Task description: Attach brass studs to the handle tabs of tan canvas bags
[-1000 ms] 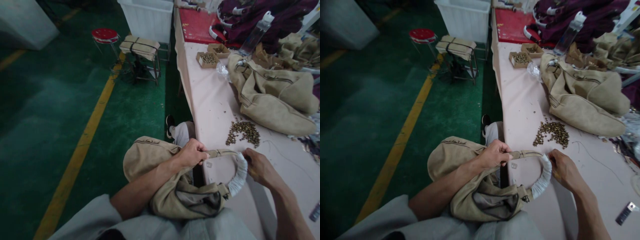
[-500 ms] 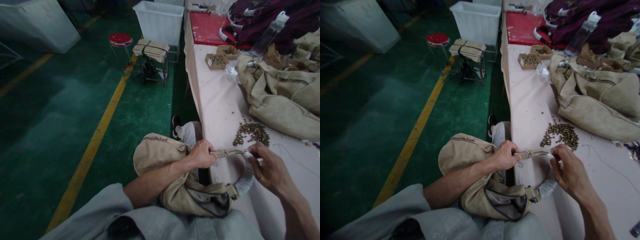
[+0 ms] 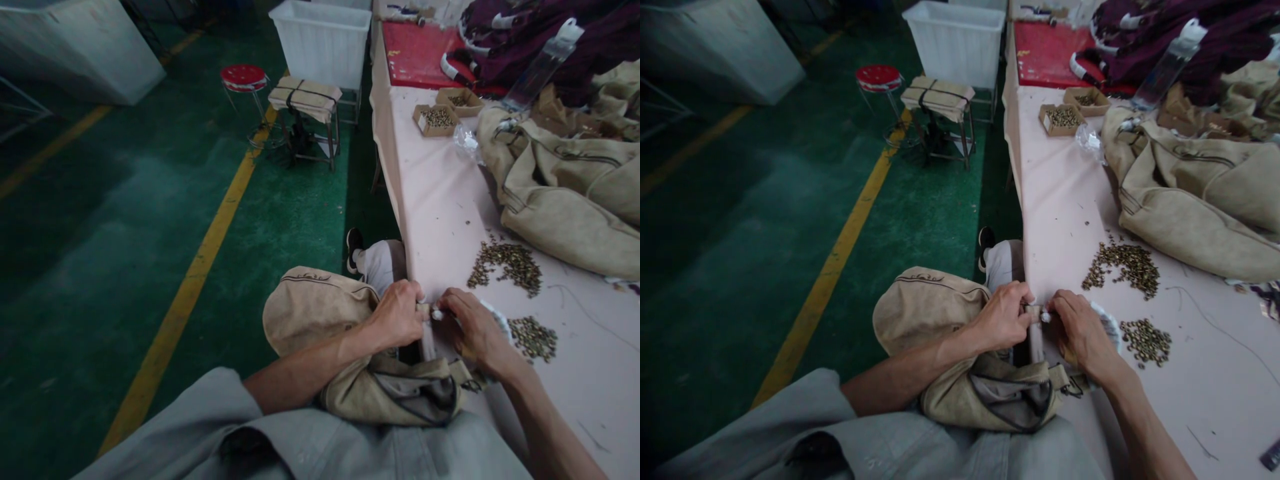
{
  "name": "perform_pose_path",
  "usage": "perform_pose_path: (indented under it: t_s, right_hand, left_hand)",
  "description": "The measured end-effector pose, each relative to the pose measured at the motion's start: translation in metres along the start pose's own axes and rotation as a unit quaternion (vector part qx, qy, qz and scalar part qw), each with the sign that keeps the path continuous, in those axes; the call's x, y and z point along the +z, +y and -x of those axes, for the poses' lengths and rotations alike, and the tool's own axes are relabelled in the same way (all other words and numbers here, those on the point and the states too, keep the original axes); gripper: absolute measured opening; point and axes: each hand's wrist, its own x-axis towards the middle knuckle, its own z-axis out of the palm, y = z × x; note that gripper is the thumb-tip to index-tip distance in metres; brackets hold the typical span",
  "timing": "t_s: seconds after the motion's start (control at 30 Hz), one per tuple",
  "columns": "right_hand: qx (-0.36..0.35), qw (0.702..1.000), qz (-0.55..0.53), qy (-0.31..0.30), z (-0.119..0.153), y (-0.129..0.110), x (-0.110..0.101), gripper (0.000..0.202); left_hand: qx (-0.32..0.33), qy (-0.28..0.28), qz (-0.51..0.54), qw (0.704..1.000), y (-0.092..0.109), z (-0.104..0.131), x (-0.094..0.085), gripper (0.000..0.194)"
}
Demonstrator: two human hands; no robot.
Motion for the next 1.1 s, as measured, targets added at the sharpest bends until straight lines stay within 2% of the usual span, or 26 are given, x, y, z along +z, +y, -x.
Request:
perform_pose_path:
  t_s: [0.27, 0.6, 0.73, 0.9, 1.1]
  right_hand:
    - [0.004, 1.0, -0.015, 0.003, -0.002, 0.001, 0.008, 0.013]
    - [0.019, 0.999, -0.043, -0.027, -0.012, -0.003, -0.004, 0.013]
    - [0.094, 0.991, -0.084, -0.039, -0.02, -0.005, -0.008, 0.005]
    - [0.21, 0.957, -0.178, -0.087, -0.034, 0.002, -0.012, 0.006]
    - [0.256, 0.933, -0.214, -0.133, -0.045, 0.011, -0.016, 0.011]
  left_hand:
    - [0.017, -0.005, -0.012, 1.0, -0.006, 0.001, 0.004, 0.02]
    - [0.021, -0.013, -0.009, 1.0, -0.009, 0.001, 0.004, 0.022]
    - [0.03, -0.01, -0.013, 0.999, -0.008, 0.001, 0.003, 0.022]
    - [0.035, -0.019, -0.018, 0.999, -0.012, 0.001, 0.002, 0.021]
    - [0.02, -0.045, -0.075, 0.996, -0.011, 0.0, -0.004, 0.026]
